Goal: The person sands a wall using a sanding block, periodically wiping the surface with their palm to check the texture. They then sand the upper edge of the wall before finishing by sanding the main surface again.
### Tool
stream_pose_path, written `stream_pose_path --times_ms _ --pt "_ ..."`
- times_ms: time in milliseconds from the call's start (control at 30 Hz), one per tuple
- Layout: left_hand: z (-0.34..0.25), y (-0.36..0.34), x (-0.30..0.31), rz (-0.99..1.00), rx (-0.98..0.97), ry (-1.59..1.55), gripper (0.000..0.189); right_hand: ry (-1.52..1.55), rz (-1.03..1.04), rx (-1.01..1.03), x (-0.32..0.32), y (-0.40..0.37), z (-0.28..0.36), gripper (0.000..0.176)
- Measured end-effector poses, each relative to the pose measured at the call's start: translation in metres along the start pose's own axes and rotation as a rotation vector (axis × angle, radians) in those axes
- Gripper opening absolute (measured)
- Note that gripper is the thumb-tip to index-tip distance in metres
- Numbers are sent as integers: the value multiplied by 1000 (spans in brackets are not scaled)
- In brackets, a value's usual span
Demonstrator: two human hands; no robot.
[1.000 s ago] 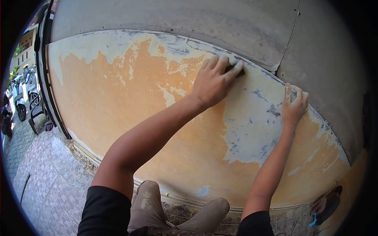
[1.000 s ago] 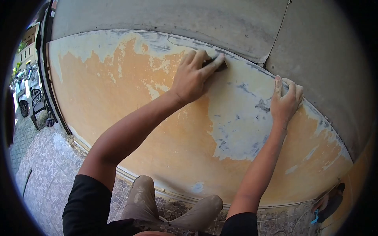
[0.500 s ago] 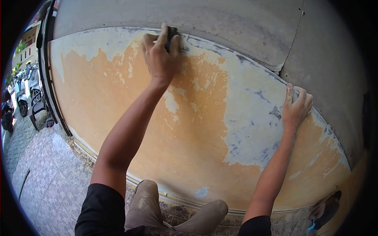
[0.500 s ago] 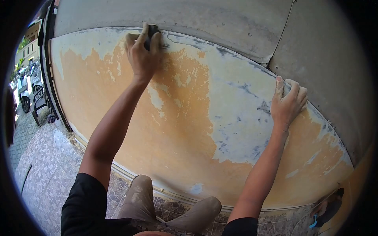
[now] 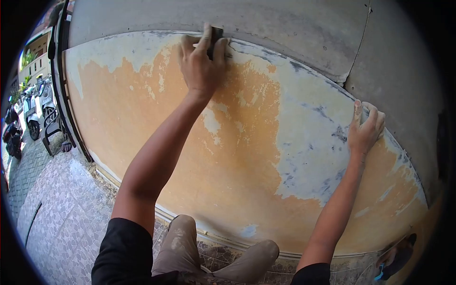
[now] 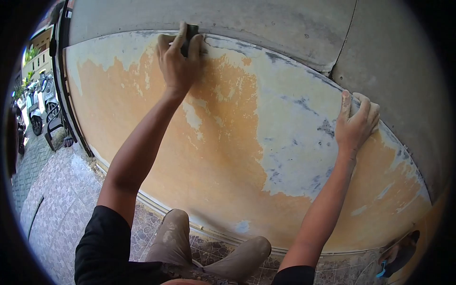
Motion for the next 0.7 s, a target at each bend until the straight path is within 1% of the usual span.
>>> stream_pose_path --times_ms 33,67,100,133,200,267,300,333,367,400,467,500,567,600,633,700 --pt "-31 -17 -3 103 -122 -93 51 20 -19 -46 0 2 -3 41" --pt "-62 -36 -1 219 -210 -230 50 16 -25 -46 1 1 -5 41" --pt "-88 -49 -1 374 -297 -301 50 74 -23 -59 1 0 -7 41" --pt "-89 -49 -5 376 -330 -302 50 131 -20 -69 2 2 -9 40" --pt "-69 -23 -7 303 -327 -281 51 158 6 -47 6 2 -9 41" --pt "-15 12 -15 182 -107 -106 49 168 27 -36 15 3 -9 41" --pt "23 29 -12 118 68 -25 51 178 45 -4 17 4 -5 42" --pt "60 32 -11 54 362 -187 51 192 63 25 17 5 -1 42" --pt "72 27 -12 -40 342 -241 49 180 23 30 17 4 0 39" --pt "63 18 -11 -37 351 -242 49 174 28 36 8 0 0 39" --pt "2 -6 -7 25 111 -79 50 -30 -131 18 1 -2 -3 35" --pt "-37 -25 -5 101 -22 -134 50 -38 -177 -17 2 0 -1 31" --pt "-115 -77 -2 278 -331 -247 53 -15 -164 -53 -2 0 -2 31" --pt "-143 -99 -1 377 -497 -305 54 9 -151 -74 -1 0 -4 31" --pt "-147 -101 -3 377 -493 -310 54 4 -149 -71 4 -1 -7 31" --pt "-164 -105 -9 374 -641 -416 53 207 -43 -68 5 2 -11 29"
Point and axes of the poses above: each hand's wrist, its own y-axis towards the middle knuckle, its own x-axis out of the back of the hand, z = x × y, the point moved 8 cm from there along y, towards the middle knuckle, and after that the axes turned 13 degrees about -z, right-handed, at the moved point
